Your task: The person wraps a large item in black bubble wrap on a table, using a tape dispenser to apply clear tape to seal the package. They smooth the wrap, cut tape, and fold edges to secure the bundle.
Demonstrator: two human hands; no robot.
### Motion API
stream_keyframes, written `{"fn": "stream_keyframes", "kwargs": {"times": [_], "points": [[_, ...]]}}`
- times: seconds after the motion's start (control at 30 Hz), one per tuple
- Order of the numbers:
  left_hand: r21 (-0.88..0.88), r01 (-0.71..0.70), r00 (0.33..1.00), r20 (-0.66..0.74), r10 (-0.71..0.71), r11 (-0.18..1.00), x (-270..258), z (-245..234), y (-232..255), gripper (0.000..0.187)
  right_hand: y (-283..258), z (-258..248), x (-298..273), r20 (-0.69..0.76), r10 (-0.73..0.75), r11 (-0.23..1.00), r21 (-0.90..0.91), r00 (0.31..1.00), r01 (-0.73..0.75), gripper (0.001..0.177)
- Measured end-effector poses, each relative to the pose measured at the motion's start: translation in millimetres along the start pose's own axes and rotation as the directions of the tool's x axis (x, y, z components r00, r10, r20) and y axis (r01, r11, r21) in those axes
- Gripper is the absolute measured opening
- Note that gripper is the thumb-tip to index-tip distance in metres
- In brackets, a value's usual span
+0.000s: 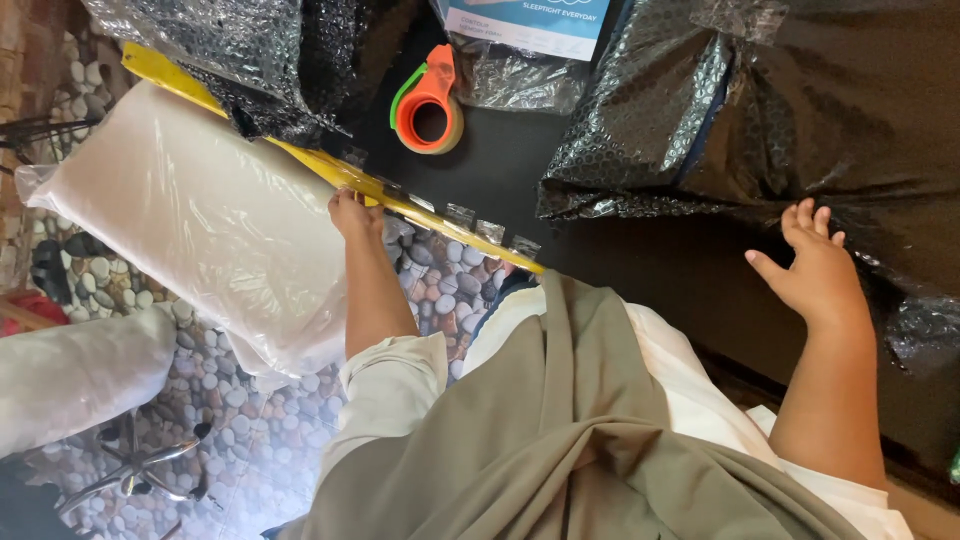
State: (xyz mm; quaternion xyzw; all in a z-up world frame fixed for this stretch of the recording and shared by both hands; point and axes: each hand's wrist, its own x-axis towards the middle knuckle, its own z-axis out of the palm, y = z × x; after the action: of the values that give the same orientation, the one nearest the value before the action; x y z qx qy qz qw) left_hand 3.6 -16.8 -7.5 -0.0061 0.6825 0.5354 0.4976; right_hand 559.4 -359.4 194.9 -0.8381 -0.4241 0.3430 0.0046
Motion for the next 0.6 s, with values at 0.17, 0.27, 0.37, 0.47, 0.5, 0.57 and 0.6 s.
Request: {"fn": "stream_keyframes", "kwargs": {"times": [0.17, 0.27, 0.37, 0.47, 0.5, 0.57, 0.6], "points": [[0.48, -0.353, 0.928, 0.072, 0.365, 0.803, -17.6, -5.7, 3.5, 0.009, -9.9, -9.0, -4.6, 0.019, 0.022, 1.0, 0.021, 1.0, -0.023, 0.081], [0.615, -0.531, 0.82, 0.198, 0.537, 0.583, -3.0, -18.6, 0.3, 0.01, -6.8, -7.7, -4.7, 0.026, 0.021, 0.999, 0.025, 0.999, -0.022, 0.08], [0.616, -0.597, 0.77, 0.261, 0.582, 0.514, -4.8, -20.4, 3.6, 0.009, -10.2, -11.8, -6.5, 0.03, 0.025, 0.998, 0.048, 0.999, -0.027, 0.08], [0.636, -0.596, 0.77, 0.28, 0.573, 0.49, -16.8, -15.2, 9.4, 0.01, -11.4, -14.8, -8.2, 0.053, 0.039, 0.998, 0.052, 0.998, -0.042, 0.08], [0.65, -0.6, 0.763, 0.293, 0.576, 0.466, -20.8, -13.6, 12.4, 0.009, -12.1, -15.7, -6.8, 0.061, 0.04, 0.998, 0.048, 0.997, -0.043, 0.08], [0.666, -0.625, 0.734, 0.324, 0.596, 0.408, -20.2, -15.5, 9.8, 0.009, -7.9, -14.0, -5.4, 0.06, 0.036, 0.998, 0.049, 0.998, -0.039, 0.08], [0.678, -0.647, 0.705, 0.357, 0.613, 0.35, -20.0, -15.6, 8.9, 0.009, -6.0, -13.6, -4.5, 0.058, 0.033, 0.998, 0.049, 0.998, -0.036, 0.081]]}}
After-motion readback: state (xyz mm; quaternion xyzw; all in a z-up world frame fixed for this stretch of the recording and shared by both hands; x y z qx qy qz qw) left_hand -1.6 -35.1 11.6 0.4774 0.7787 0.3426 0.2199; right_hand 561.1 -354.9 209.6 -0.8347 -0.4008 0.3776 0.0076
